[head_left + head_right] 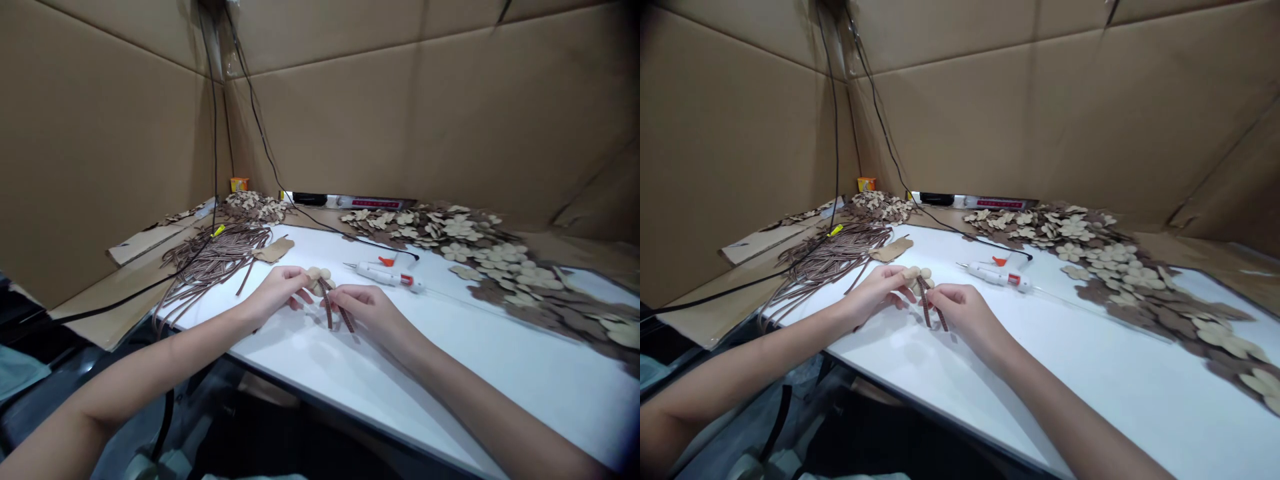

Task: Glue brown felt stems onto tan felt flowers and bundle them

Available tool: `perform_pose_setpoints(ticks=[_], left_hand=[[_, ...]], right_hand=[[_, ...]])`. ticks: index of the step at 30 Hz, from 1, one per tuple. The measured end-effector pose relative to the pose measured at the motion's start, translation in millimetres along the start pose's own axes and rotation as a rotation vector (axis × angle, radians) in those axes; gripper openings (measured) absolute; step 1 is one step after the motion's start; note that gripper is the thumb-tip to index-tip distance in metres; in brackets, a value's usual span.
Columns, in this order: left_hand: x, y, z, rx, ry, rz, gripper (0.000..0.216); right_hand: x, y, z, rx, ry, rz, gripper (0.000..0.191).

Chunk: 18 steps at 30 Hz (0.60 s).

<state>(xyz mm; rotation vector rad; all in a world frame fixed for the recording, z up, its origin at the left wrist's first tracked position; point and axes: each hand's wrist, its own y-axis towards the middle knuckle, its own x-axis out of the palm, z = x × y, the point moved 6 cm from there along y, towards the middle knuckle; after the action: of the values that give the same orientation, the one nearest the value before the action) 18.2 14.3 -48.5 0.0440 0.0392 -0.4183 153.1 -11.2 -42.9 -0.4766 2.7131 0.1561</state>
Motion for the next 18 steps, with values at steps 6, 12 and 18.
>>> perform_pose_setpoints(ticks=[6, 12, 18], left_hand=[[5.8, 0.5, 2.5, 0.034, 0.058, -0.075, 0.038], [8.4, -1.3, 9.1, 0.146, 0.042, -0.059, 0.036], [4.4, -3.6, 13.3, 0.21, 0.075, 0.035, 0.032]], right_hand=[[1.3, -6.5, -7.5, -0.057, -0.066, -0.036, 0.033], [0.5, -8.9, -10.8, -0.085, 0.002, -0.043, 0.028], [4.6, -8.6, -8.5, -0.095, 0.011, -0.096, 0.033]])
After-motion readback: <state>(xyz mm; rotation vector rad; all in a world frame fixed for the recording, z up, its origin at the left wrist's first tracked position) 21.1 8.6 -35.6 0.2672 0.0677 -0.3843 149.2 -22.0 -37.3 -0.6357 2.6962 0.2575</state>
